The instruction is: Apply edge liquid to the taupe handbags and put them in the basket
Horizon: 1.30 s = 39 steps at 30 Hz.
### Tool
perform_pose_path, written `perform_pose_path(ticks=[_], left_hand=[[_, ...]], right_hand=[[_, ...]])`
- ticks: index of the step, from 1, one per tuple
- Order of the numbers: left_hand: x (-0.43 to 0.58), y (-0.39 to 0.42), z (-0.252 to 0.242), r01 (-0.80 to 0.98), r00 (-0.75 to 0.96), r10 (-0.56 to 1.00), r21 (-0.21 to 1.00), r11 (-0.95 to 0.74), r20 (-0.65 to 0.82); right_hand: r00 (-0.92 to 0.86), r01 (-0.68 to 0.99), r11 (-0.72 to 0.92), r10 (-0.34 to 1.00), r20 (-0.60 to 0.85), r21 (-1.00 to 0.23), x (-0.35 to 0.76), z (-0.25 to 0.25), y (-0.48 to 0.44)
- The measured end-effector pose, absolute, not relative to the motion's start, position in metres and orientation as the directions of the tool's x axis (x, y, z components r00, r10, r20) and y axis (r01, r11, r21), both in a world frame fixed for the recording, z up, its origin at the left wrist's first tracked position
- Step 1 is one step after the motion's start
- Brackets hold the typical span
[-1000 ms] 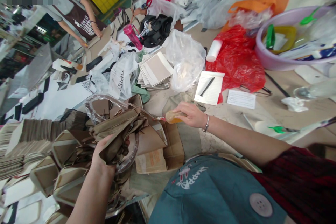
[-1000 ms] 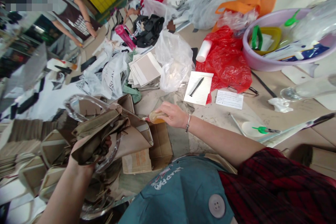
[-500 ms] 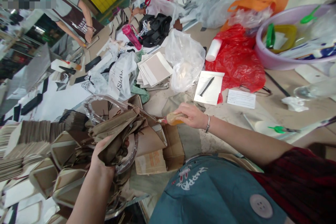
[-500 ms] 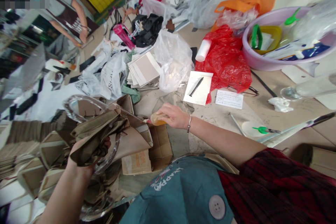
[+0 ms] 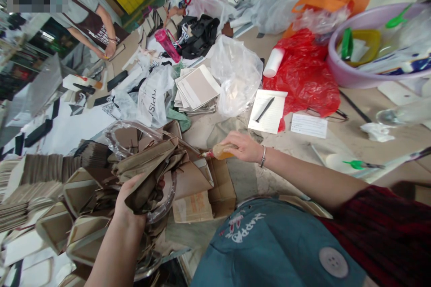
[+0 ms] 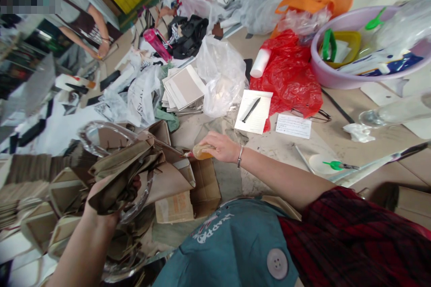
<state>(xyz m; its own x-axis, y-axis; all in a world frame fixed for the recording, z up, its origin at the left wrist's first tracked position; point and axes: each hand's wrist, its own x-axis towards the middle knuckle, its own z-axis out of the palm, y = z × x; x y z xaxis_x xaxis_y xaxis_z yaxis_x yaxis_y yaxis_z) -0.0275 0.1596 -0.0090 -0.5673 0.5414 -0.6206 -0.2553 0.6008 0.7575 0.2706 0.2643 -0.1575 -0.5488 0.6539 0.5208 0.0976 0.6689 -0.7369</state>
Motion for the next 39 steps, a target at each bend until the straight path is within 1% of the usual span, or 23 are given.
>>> perform_pose_path(ticks=[3,8,11,14,17,21,23,26,31,35,39], left_hand=[[-0.028,0.161,-0.007,-0.264,-0.520,0.552,0.737,0.622,-0.652],[-0.030,0.164,-0.006,-0.358,-0.484,0.528,0.708,0.609,-0.698],[-0.029,0.163,-0.006,-0.330,-0.500,0.539,0.724,0.606,-0.678],[-0.030,0.160,-0.008,-0.301,-0.516,0.561,0.750,0.589,-0.647],[-0.032,0.159,-0.011,-0.328,-0.512,0.558,0.749,0.575,-0.653],[-0.032,0.162,-0.011,-0.344,-0.529,0.535,0.743,0.574,-0.659],[-0.031,0.162,-0.010,-0.325,-0.531,0.533,0.739,0.590,-0.659],[-0.029,0.161,-0.009,-0.272,-0.551,0.533,0.742,0.613,-0.642],[-0.028,0.161,-0.011,-0.262,-0.577,0.522,0.748,0.609,-0.628],[-0.030,0.163,-0.015,-0.296,-0.568,0.512,0.741,0.603,-0.644],[-0.027,0.165,-0.011,-0.328,-0.559,0.507,0.736,0.592,-0.656]], right_hand=[[-0.564,0.083,0.657,0.651,0.508,-0.750,0.274,-0.163,0.260],[-0.526,0.098,0.633,0.688,0.500,-0.768,0.273,-0.151,0.264],[-0.527,0.108,0.636,0.688,0.498,-0.764,0.273,-0.148,0.267],[-0.580,0.104,0.652,0.653,0.487,-0.751,0.276,-0.155,0.265],[-0.597,0.085,0.645,0.643,0.479,-0.760,0.277,-0.159,0.262],[-0.512,0.069,0.630,0.688,0.514,-0.773,0.271,-0.146,0.264],[-0.468,0.067,0.629,0.705,0.532,-0.774,0.266,-0.137,0.269],[-0.467,0.081,0.632,0.707,0.531,-0.771,0.261,-0.134,0.273],[-0.478,0.129,0.607,0.731,0.487,-0.784,0.265,-0.150,0.269],[-0.549,0.152,0.602,0.711,0.440,-0.784,0.270,-0.163,0.263],[-0.579,0.137,0.606,0.691,0.433,-0.784,0.273,-0.171,0.258]])
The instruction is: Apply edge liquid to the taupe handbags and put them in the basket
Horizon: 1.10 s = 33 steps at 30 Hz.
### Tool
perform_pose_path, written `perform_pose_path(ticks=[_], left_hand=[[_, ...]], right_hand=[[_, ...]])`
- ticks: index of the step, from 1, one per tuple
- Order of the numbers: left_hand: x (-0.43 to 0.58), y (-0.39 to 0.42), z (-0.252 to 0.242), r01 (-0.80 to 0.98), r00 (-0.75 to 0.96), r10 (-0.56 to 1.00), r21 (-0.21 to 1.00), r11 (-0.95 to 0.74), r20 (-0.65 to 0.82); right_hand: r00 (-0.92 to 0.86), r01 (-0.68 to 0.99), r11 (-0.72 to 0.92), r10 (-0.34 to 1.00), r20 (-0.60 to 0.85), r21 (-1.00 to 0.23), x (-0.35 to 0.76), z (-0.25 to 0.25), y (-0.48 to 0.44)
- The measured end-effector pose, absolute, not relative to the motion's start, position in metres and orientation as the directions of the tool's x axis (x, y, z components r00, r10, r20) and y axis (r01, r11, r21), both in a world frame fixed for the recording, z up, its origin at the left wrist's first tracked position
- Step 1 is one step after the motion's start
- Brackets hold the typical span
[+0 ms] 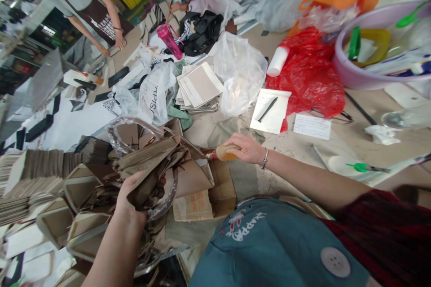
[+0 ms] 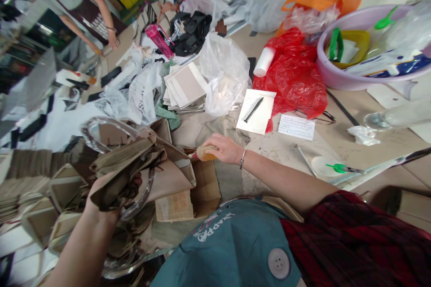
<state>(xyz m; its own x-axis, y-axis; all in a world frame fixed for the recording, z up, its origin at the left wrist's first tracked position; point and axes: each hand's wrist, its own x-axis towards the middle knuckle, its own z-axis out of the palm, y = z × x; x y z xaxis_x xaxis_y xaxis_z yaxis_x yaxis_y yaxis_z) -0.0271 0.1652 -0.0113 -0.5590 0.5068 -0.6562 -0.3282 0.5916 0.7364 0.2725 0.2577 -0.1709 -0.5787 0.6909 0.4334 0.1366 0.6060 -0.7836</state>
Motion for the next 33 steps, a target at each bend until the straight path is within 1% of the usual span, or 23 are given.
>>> perform_pose_path(ticks=[5,10,15,17,20,22,27,31,33], left_hand=[[-0.020,0.168,-0.004,-0.309,-0.587,0.486,0.734,0.605,-0.647],[-0.027,0.167,-0.009,-0.319,-0.550,0.497,0.719,0.618,-0.671],[-0.027,0.166,-0.011,-0.342,-0.554,0.481,0.713,0.612,-0.679],[-0.025,0.166,-0.010,-0.331,-0.554,0.481,0.710,0.622,-0.680],[-0.022,0.166,-0.008,-0.276,-0.559,0.520,0.736,0.618,-0.646],[-0.021,0.165,-0.006,-0.258,-0.567,0.530,0.747,0.613,-0.630],[-0.018,0.165,-0.004,-0.312,-0.552,0.483,0.705,0.637,-0.680],[-0.018,0.165,-0.004,-0.359,-0.531,0.474,0.693,0.625,-0.702],[-0.016,0.165,-0.004,-0.366,-0.543,0.468,0.698,0.616,-0.698]], right_hand=[[-0.576,0.112,0.602,0.688,0.442,-0.791,0.274,-0.167,0.256],[-0.558,0.131,0.623,0.689,0.462,-0.771,0.274,-0.159,0.264],[-0.623,0.100,0.645,0.635,0.457,-0.758,0.278,-0.168,0.260],[-0.607,0.093,0.640,0.643,0.466,-0.763,0.278,-0.168,0.258],[-0.555,0.109,0.632,0.679,0.480,-0.768,0.275,-0.163,0.259],[-0.551,0.124,0.629,0.687,0.474,-0.767,0.274,-0.160,0.261],[-0.636,0.093,0.625,0.636,0.437,-0.775,0.275,-0.166,0.260],[-0.594,0.112,0.595,0.683,0.426,-0.796,0.277,-0.170,0.255],[-0.588,0.115,0.597,0.685,0.430,-0.794,0.277,-0.170,0.255]])
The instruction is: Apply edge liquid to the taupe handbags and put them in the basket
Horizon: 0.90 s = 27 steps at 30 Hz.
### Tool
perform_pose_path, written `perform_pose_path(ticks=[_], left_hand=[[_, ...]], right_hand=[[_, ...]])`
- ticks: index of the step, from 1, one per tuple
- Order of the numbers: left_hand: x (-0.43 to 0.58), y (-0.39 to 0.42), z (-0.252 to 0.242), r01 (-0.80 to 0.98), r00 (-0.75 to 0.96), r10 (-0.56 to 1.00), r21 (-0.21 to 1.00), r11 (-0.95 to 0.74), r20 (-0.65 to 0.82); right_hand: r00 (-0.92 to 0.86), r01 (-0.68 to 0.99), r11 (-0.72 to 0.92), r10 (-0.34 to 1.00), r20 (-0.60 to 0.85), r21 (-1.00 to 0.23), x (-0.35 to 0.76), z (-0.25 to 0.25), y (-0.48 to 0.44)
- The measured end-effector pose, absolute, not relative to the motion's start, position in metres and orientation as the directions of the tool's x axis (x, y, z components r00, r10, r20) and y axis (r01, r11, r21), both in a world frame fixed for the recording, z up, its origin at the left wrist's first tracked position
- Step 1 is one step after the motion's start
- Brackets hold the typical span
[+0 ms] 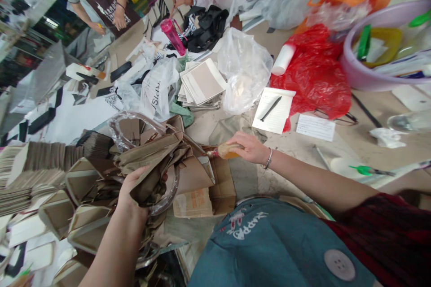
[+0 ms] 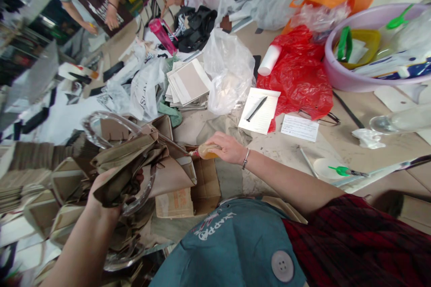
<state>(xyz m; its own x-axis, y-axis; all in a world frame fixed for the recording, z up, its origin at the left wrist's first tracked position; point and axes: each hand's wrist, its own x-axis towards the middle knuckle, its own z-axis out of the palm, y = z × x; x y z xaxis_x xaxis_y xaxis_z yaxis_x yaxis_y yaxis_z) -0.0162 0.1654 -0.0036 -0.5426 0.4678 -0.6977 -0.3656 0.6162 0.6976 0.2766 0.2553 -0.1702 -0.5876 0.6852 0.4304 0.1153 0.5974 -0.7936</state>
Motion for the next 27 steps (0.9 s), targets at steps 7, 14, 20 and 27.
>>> perform_pose_path(ticks=[7,14,20,27], left_hand=[[-0.005,0.165,0.004,-0.309,-0.550,0.479,0.700,0.644,-0.684],[-0.002,0.163,0.005,-0.355,-0.554,0.423,0.663,0.659,-0.717],[-0.011,0.156,0.000,-0.377,-0.515,0.435,0.651,0.660,-0.739],[-0.009,0.151,0.001,-0.453,-0.490,0.379,0.601,0.659,-0.785]], right_hand=[[-0.631,0.153,0.528,0.703,0.328,-0.835,0.279,-0.172,0.254],[-0.633,0.171,0.491,0.719,0.287,-0.854,0.278,-0.170,0.252],[-0.609,0.195,0.431,0.757,0.235,-0.881,0.277,-0.168,0.251],[-0.635,0.202,0.315,0.763,0.121,-0.927,0.278,-0.171,0.241]])
